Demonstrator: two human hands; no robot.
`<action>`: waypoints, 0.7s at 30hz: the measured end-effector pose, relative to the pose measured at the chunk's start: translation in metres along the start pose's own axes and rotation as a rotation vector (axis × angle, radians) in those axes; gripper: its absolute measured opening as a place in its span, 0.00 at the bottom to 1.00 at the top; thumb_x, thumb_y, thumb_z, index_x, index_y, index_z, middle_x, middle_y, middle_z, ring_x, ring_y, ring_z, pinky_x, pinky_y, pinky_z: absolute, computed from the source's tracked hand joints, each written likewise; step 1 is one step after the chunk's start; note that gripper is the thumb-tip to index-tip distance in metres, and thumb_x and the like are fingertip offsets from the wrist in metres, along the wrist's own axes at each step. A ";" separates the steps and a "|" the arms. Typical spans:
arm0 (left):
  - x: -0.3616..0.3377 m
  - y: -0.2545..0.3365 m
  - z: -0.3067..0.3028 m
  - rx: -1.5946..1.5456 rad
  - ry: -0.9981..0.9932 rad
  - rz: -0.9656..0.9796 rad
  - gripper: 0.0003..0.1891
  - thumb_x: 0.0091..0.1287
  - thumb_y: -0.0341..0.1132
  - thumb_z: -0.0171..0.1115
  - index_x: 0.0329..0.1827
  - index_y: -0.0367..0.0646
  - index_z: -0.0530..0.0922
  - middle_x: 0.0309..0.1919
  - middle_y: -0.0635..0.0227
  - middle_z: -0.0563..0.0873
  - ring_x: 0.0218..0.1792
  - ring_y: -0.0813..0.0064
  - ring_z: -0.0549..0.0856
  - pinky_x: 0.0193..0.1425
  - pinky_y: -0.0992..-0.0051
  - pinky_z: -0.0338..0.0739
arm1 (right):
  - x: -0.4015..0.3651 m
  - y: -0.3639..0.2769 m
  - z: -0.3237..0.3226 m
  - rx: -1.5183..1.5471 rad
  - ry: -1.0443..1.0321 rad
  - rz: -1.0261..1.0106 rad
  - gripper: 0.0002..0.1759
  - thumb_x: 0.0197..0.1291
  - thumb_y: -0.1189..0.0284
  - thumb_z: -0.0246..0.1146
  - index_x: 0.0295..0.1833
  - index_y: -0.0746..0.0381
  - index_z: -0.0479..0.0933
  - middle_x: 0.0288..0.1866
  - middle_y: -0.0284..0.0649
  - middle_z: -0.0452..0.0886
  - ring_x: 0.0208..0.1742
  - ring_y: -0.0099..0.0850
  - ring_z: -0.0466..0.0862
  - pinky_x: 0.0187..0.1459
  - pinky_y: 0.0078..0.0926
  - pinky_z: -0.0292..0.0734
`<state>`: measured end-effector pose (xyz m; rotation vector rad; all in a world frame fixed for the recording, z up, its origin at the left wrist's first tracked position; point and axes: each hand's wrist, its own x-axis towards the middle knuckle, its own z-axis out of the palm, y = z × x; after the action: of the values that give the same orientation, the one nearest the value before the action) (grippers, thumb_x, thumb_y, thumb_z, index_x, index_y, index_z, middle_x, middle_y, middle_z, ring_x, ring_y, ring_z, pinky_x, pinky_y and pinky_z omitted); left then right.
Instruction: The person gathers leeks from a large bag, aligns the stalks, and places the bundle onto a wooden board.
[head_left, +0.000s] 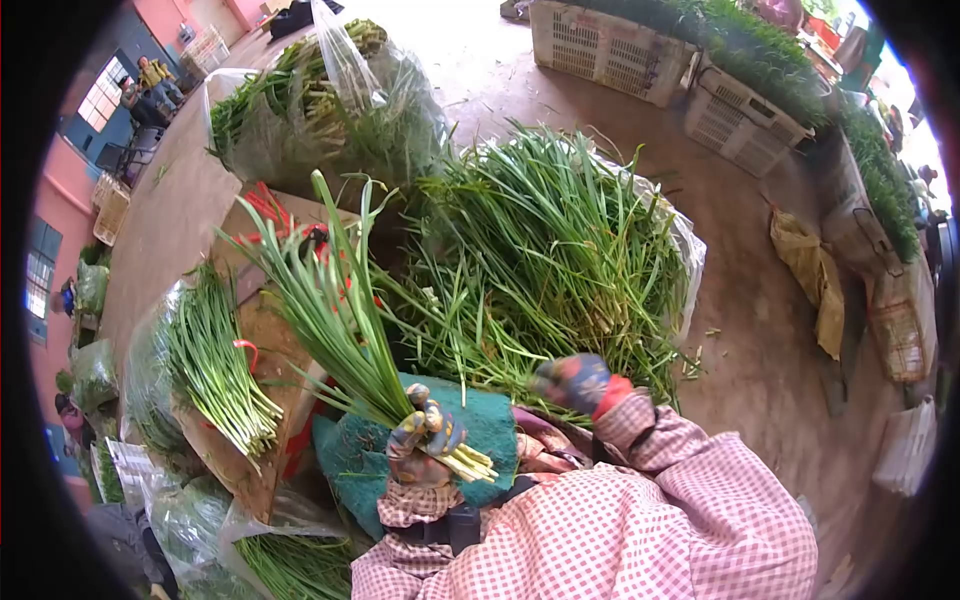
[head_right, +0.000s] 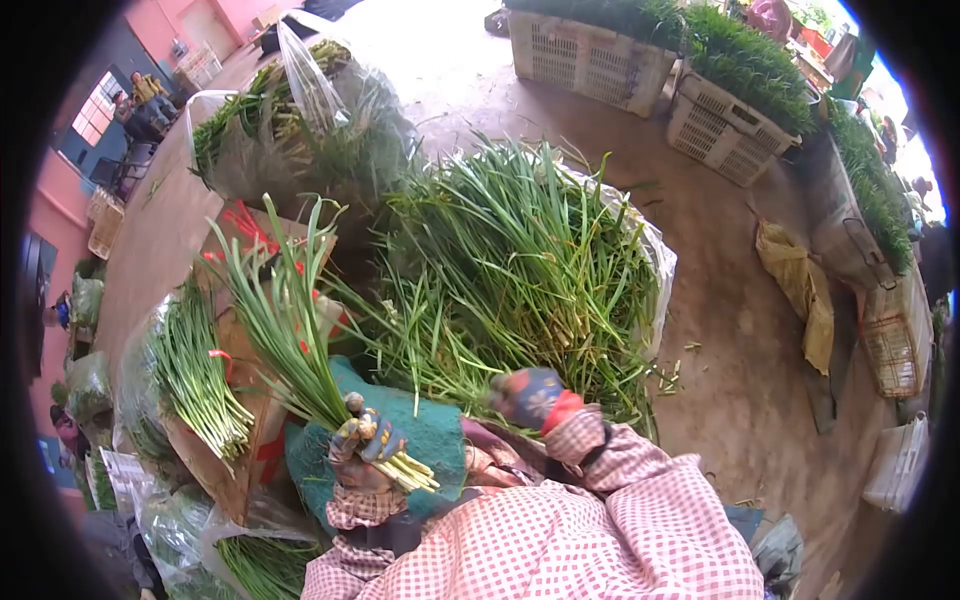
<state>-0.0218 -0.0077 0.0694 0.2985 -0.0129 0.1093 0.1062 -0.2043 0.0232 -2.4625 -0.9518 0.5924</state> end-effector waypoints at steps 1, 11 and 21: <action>-0.003 -0.002 -0.001 -0.007 0.011 -0.001 0.14 0.59 0.27 0.50 0.49 0.41 0.68 0.29 0.66 0.79 0.16 0.81 0.70 0.22 0.77 0.63 | -0.008 0.009 -0.004 0.133 0.197 0.062 0.19 0.54 0.54 0.52 0.34 0.60 0.76 0.25 0.44 0.78 0.26 0.41 0.78 0.27 0.31 0.73; -0.001 -0.007 0.000 0.000 0.063 -0.009 0.14 0.60 0.28 0.50 0.49 0.40 0.68 0.29 0.66 0.79 0.17 0.83 0.69 0.23 0.78 0.64 | 0.068 0.052 0.038 -0.229 0.219 0.310 0.17 0.46 0.59 0.57 0.34 0.61 0.71 0.25 0.45 0.78 0.27 0.42 0.79 0.27 0.39 0.72; 0.003 -0.005 0.003 0.046 0.115 0.019 0.14 0.59 0.27 0.49 0.49 0.39 0.68 0.29 0.66 0.79 0.16 0.83 0.69 0.23 0.79 0.64 | 0.042 -0.021 0.045 -0.096 -0.019 -0.121 0.13 0.52 0.60 0.53 0.28 0.59 0.72 0.20 0.46 0.76 0.24 0.44 0.77 0.24 0.38 0.71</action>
<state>-0.0187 -0.0136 0.0710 0.3377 0.1009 0.1459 0.0995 -0.1501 -0.0115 -2.4652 -1.1518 0.5414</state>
